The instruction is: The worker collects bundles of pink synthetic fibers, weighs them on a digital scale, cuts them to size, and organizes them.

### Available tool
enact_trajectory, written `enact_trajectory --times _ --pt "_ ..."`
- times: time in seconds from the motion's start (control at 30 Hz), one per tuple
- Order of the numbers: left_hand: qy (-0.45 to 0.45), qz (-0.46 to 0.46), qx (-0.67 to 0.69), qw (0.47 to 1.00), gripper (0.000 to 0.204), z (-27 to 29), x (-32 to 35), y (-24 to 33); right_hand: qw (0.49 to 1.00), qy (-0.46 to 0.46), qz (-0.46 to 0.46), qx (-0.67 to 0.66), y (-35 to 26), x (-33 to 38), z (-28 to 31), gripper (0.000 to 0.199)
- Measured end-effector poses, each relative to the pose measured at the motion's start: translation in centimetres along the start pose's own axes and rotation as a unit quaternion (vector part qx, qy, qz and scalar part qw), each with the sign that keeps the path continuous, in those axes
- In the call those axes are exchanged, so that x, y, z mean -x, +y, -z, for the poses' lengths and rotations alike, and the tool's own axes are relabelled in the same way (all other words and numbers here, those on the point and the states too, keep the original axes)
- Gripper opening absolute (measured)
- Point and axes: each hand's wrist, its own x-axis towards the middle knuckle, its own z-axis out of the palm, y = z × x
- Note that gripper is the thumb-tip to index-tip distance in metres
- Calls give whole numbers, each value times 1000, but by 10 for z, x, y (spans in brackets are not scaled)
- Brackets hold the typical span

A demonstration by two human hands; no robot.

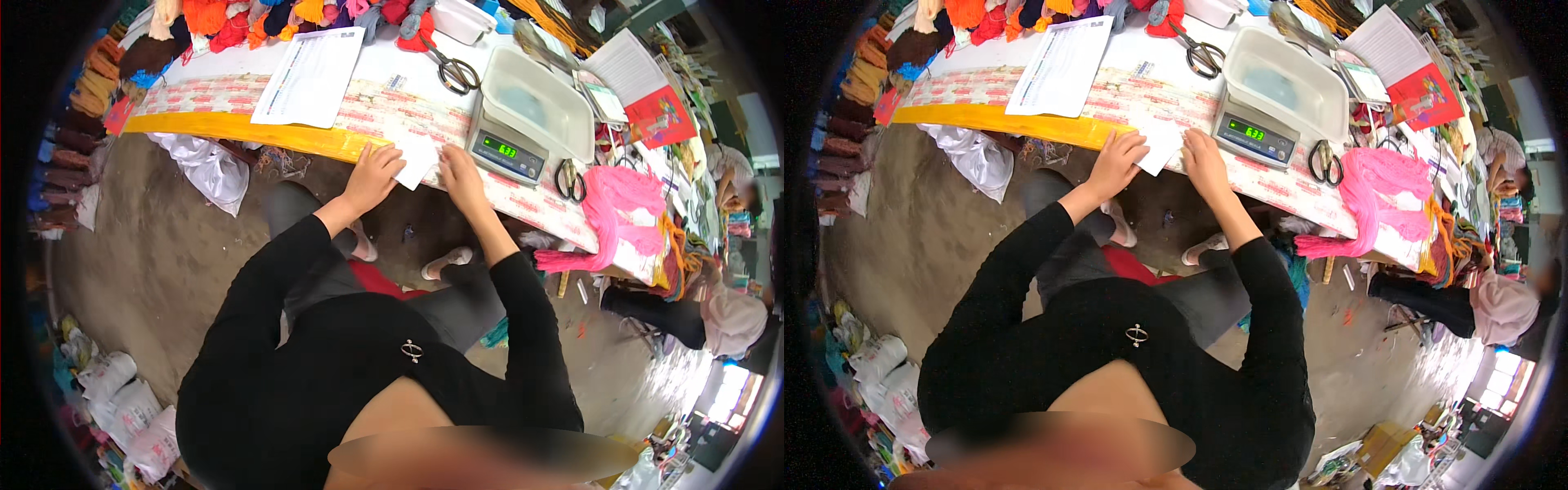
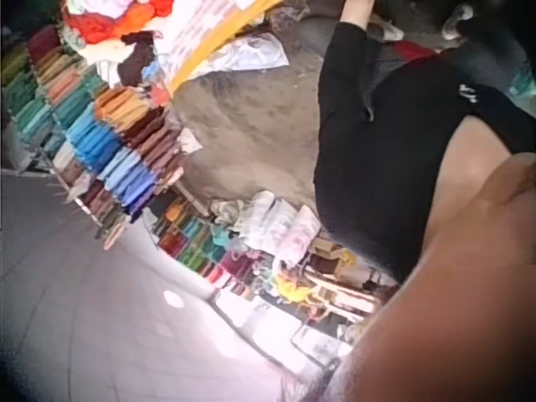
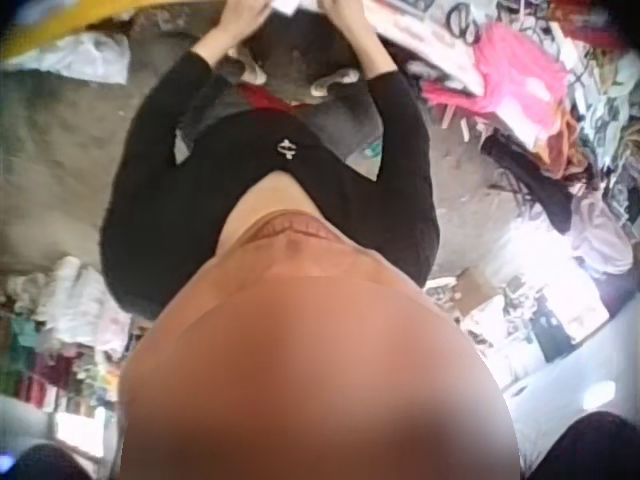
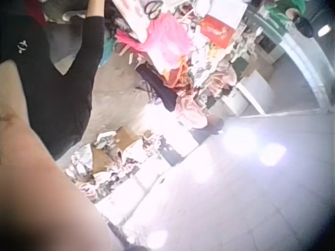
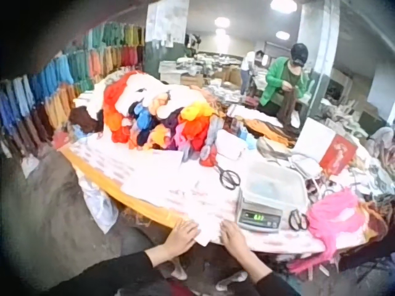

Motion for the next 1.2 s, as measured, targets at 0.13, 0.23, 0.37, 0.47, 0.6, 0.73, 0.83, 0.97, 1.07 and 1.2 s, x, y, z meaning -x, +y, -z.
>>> enact_trajectory --times 0.13,0.23,0.37,0.47,0.6,0.73,0.83,0.97,1.07,1.2 --pt "75 90 182 976 21 6 1 -16 998 6 -57 -24 3 -17 -26 31" --pt "77 178 275 942 20 21 -11 -19 997 57 -2 49 28 -69 -45 34" --pt "92 232 278 927 22 18 -15 -32 970 113 -98 190 57 -144 -60 38" --pt "163 321 408 839 23 20 -34 -37 942 117 -145 278 91 -163 -61 26" --pt "189 307 338 870 24 21 -52 -72 924 -13 -187 332 83 -167 -57 34" --pt "213 195 166 943 29 11 -69 -112 931 -37 -144 335 38 -146 -55 42" --pt "170 171 89 966 34 -5 -77 -133 942 -83 -148 289 8 -118 -51 50" --pt "101 122 -25 987 42 -22 -92 -142 943 -62 -195 262 -5 -106 -42 50" --pt "4 112 -25 993 42 -20 -106 -130 940 -25 -251 229 9 -118 -41 50" --pt "75 128 43 988 44 -33 -129 -150 970 51 -129 199 12 -114 -41 38"
